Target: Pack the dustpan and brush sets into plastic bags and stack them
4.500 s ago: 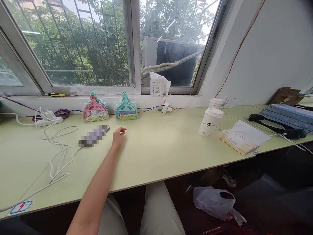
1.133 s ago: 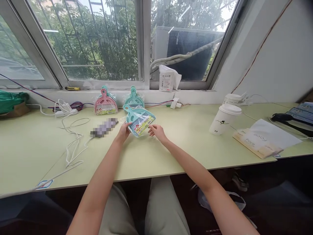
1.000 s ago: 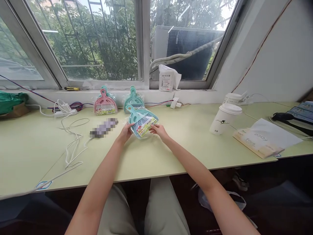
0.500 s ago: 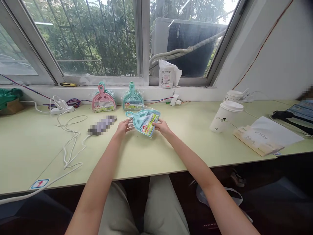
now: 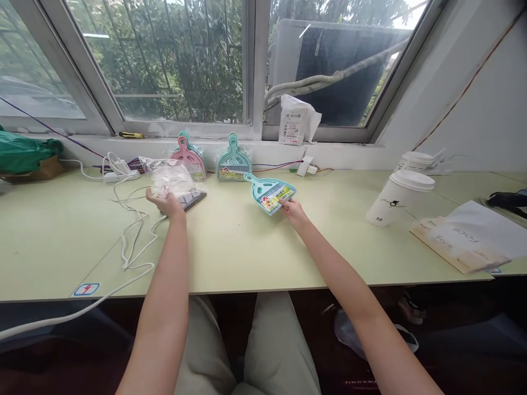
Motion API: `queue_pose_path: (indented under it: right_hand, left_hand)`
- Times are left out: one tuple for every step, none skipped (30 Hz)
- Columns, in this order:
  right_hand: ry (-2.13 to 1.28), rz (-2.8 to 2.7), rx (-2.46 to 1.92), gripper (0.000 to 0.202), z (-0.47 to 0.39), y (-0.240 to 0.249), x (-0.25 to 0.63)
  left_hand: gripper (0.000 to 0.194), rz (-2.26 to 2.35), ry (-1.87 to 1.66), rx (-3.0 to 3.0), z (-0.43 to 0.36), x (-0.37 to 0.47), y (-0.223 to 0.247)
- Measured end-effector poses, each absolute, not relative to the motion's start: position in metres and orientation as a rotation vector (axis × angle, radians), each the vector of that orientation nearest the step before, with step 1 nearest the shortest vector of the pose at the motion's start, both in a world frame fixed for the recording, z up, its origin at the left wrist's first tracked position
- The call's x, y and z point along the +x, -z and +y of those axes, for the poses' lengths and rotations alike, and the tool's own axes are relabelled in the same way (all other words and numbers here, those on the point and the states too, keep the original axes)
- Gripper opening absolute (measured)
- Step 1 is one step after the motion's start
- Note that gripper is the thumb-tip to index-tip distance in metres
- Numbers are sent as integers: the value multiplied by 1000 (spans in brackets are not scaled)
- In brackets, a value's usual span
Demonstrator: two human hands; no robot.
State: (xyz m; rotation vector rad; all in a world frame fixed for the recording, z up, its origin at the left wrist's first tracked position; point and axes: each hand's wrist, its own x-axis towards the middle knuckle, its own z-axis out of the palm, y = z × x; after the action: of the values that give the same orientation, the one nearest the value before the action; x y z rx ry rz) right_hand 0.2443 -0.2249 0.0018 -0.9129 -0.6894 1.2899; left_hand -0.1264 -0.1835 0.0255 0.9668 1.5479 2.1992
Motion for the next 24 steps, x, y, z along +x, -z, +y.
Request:
queue_pose_path:
  right_hand:
    - [-1293, -687, -912, 16, -225, -1, 244]
    - [-1298, -689, -909, 17, -225, -1, 243]
    - [-1305, -695, -905, 18, -226, -1, 241]
    - [-1314, -703, -902, 18, -227, -1, 239]
    - [-1323, -714, -898, 19, -229, -2, 236]
    - [-1332, -725, -893, 19, -230, -3, 233]
    - [-1339, -735, -883, 20, -232, -3, 230]
    - [-1344, -746, -867, 21, -234, -4, 227]
    - [-1345, -757, -850, 22, -236, -4, 224]
    - [-1345, -772, -833, 23, -237, -4, 220]
    - [-1346, -793, -820, 23, -239, -4, 217]
    - [-1352, -823, -809, 24, -240, -5, 215]
    - [-1361, -859, -805, 23, -241, -5, 212]
    - [-1375, -894, -820, 20, -242, -6, 211]
    - [-1397, -934, -857, 16, -242, -6, 211]
    - [-1427, -981, -919, 12, -241, -7, 212]
    - [-1454, -1024, -998, 11, -240, -8, 214]
    - [-1468, -1054, -1078, 14, -239, -9, 218]
    - [-1462, -1065, -1147, 18, -237, -10, 223]
    - [-1431, -1051, -1192, 21, -234, -10, 229]
    - [-1376, -1006, -1216, 24, -232, -11, 237]
    - [-1316, -941, -1225, 28, -229, -11, 245]
    - [-1266, -879, -1231, 33, -227, -11, 252]
    - [-1234, -828, -1250, 40, -225, -11, 258]
  left_hand:
    - [69, 1685, -2272, 1039, -189, -129, -25]
    - [76, 1833, -2352, 1059, -194, -129, -25]
    - [83, 1977, -2421, 1051, -199, -128, -26]
    - [88, 2097, -2442, 1078, -204, -125, -27]
    - [87, 2176, -2446, 1134, -207, -119, -28]
    - [80, 2179, -2427, 1242, -209, -111, -30]
    - [68, 2095, -2370, 1397, -210, -99, -31]
    - [53, 1938, -2269, 1562, -210, -85, -32]
    - [43, 1701, -2106, 1676, -210, -69, -32]
    - [39, 1477, -1901, 1657, -209, -51, -30]
    - [40, 1305, -1671, 1550, -209, -33, -27]
    - [43, 1144, -1425, 1463, -209, -16, -23]
    - [46, 1010, -1245, 1414, -210, -2, -19]
    - [46, 969, -1181, 1338, -210, 9, -14]
    - [46, 970, -1156, 1259, -209, 16, -9]
    - [46, 987, -1172, 1198, -208, 19, -5]
    - [44, 1018, -1219, 1146, -207, 18, -2]
    - [41, 1042, -1279, 1116, -204, 15, 0]
    - [37, 1053, -1347, 1106, -201, 10, 2]
    - [33, 1060, -1421, 1102, -197, 4, 3]
    - [30, 1069, -1489, 1096, -194, -2, 4]
    - [29, 1080, -1537, 1082, -191, -7, 4]
    - [29, 1094, -1560, 1061, -189, -11, 4]
    - [30, 1116, -1561, 1037, -187, -13, 3]
